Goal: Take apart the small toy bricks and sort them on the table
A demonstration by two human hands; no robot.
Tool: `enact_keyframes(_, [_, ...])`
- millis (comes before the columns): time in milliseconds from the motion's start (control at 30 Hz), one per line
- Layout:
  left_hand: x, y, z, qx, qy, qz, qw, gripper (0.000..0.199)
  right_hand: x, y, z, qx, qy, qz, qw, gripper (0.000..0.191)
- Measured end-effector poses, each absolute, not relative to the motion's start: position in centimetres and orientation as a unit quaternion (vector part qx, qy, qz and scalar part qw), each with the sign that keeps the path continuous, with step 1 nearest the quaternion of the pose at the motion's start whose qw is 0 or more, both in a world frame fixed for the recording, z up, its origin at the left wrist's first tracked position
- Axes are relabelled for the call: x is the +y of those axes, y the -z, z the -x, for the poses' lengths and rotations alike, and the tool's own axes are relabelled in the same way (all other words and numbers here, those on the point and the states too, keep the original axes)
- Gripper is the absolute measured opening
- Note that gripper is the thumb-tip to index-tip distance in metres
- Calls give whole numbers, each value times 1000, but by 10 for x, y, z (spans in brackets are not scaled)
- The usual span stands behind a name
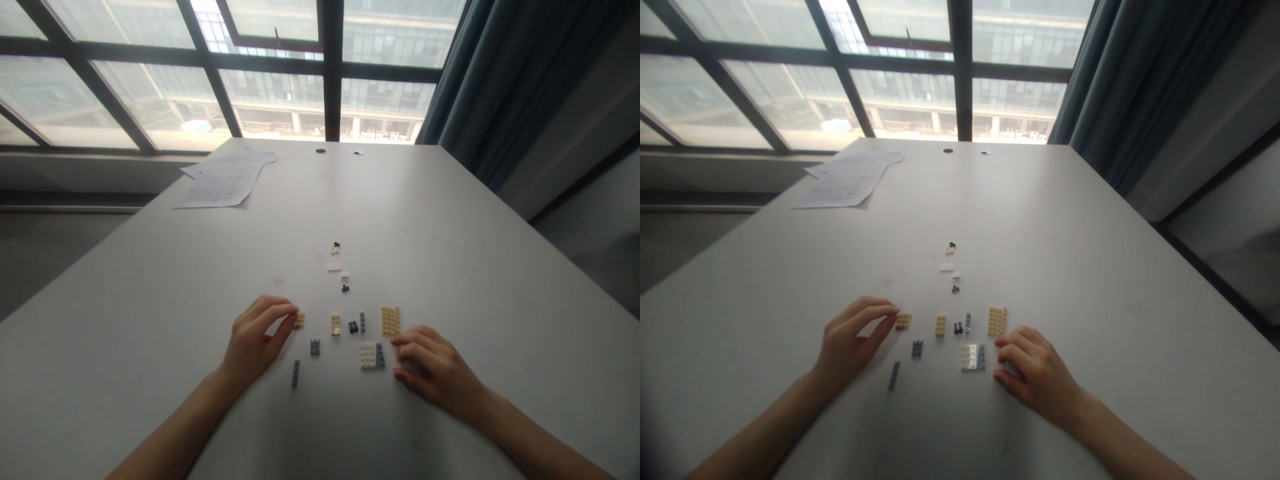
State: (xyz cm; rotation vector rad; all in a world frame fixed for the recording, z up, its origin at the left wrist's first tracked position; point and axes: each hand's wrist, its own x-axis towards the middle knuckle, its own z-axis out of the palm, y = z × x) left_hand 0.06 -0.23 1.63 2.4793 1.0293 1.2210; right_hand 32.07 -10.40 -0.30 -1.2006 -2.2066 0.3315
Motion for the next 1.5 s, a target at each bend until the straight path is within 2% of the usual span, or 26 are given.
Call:
enact_keyframes(133, [12, -21, -10, 377, -357, -850, 86, 11, -105, 5, -320, -832, -119, 443, 313, 8])
enact_keyframes(333, [66, -18, -49, 460, -194, -863, 82, 36, -105, 2, -319, -815, -118, 444, 353, 9])
enact_keyframes(433, [84, -14, -66, 468, -165, -866, 64, 30, -105, 2, -319, -811, -116, 447, 361, 8])
enact_keyframes(733, [84, -14, -71, 453, -193, -867, 71, 19, -104, 1, -318, -791, -142, 448, 392, 9])
enact_keyframes(833, [58, -25, -72, 421, -252, -866, 97, 14, -105, -7, -317, -757, -181, 472, 414, 9])
enact_keyframes(967, [5, -45, -72, 292, -324, -892, 123, 11, -102, -27, -304, -665, -330, 519, 425, 18])
enact_keyframes(1100, [-28, -54, -66, 238, -308, -914, 115, 13, -89, -43, -278, -579, -464, 494, 453, 27])
enact_keyframes(1233, [-31, -50, -60, 222, -314, -917, 106, 13, -79, -47, -255, -582, -437, 501, 468, 13])
enact_keyframes(1500, [-29, -40, -58, 219, -380, -886, 150, 14, -78, -41, -247, -587, -429, 466, 505, 9])
